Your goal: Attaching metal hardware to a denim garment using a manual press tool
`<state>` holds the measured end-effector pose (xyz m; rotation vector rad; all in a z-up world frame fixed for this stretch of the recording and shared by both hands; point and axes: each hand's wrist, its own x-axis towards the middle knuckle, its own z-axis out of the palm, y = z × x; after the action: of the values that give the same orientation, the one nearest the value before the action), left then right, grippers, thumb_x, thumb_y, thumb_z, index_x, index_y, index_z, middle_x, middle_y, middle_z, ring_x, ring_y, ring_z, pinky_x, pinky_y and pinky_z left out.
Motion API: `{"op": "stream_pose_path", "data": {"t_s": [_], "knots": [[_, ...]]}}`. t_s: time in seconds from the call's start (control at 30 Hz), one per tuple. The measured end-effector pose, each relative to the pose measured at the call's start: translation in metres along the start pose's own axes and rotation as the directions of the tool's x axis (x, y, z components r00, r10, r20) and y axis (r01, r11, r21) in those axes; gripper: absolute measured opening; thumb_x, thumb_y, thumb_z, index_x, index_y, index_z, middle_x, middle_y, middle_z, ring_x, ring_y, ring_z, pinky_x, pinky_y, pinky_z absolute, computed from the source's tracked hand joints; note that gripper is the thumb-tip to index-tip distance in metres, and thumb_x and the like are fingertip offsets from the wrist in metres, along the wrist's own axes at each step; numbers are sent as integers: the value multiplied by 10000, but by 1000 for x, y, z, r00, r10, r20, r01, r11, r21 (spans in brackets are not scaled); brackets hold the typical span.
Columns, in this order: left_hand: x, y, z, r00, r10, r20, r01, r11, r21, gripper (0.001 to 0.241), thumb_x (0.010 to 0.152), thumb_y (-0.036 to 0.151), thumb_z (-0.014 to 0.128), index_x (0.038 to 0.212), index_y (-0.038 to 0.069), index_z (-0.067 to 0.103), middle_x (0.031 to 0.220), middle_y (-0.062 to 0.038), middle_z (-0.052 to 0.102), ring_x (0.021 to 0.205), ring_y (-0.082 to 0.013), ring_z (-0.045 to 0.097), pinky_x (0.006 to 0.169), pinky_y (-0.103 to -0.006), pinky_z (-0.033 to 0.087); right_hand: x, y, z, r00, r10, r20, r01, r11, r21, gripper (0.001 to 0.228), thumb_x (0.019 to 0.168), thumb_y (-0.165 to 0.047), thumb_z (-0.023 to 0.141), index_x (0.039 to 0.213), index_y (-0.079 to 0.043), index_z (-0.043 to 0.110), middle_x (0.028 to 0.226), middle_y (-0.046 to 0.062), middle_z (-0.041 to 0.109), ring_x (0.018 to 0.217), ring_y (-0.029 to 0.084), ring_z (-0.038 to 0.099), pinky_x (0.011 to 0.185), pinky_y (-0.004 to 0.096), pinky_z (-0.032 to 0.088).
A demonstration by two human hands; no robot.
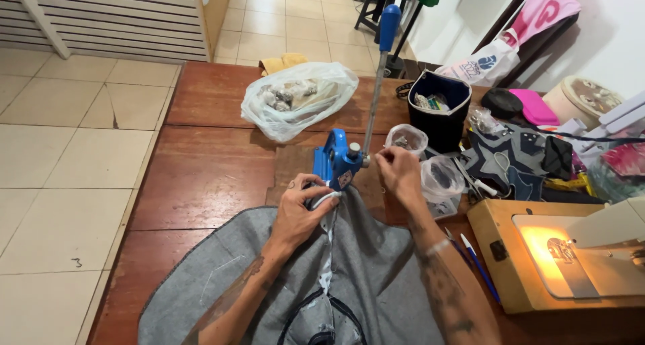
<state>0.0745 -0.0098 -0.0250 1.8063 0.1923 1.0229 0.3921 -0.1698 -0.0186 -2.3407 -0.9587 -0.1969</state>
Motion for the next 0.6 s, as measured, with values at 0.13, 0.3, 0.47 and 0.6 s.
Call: {"op": "stream_pose_path", "data": {"t_s": [0.13, 0.3, 0.47, 0.6], "knots": [[-1, -9, 3, 1000, -7, -20, 6, 1000, -10, 173, 972, 312, 1038, 1137, 275, 1001, 1256, -77, 844, 1167, -393, 846, 1135, -518, 641, -73, -90, -37, 945, -262, -196, 310, 906, 287, 175, 1029, -110, 927, 1203, -93, 932, 1066, 207, 893, 978, 440, 858, 905, 528, 676], [-1, -13, 4, 1000, 24, 6, -24, 1000, -5, 188, 990, 321, 1015, 1173, 283, 997, 1264, -79, 831, 1194, -405, 826, 1146, -525, 629, -104, -122, -37, 865, -444, -235, 500, 801, 330, 61, 1016, -186, 999, 1038, -164, 946, 1029, 30, 819, 1014, 248, 791, 1025, 362, 668], [-1, -18, 5, 999, 31, -10, -31, 999, -12, 195, 982, 307, 1015, 1173, 272, 996, 1266, -95, 833, 1205, -421, 821, 1144, -539, 636, -93, -110, -19, 842, -496, -211, 538, 758, 368, 203, 1033, -244, 1019, 914, -145, 888, 967, 31, 785, 973, 243, 772, 1010, 343, 647], [-3, -16, 6, 1000, 16, 3, -16, 999, -29, 188, 992, 321, 1013, 1172, 270, 995, 1264, -94, 829, 1210, -412, 816, 1144, -542, 632, -90, -109, -24, 820, -541, -185, 562, 703, 436, 202, 1016, -251, 1043, 899, -145, 917, 957, 32, 800, 955, 250, 790, 972, 364, 661]]}}
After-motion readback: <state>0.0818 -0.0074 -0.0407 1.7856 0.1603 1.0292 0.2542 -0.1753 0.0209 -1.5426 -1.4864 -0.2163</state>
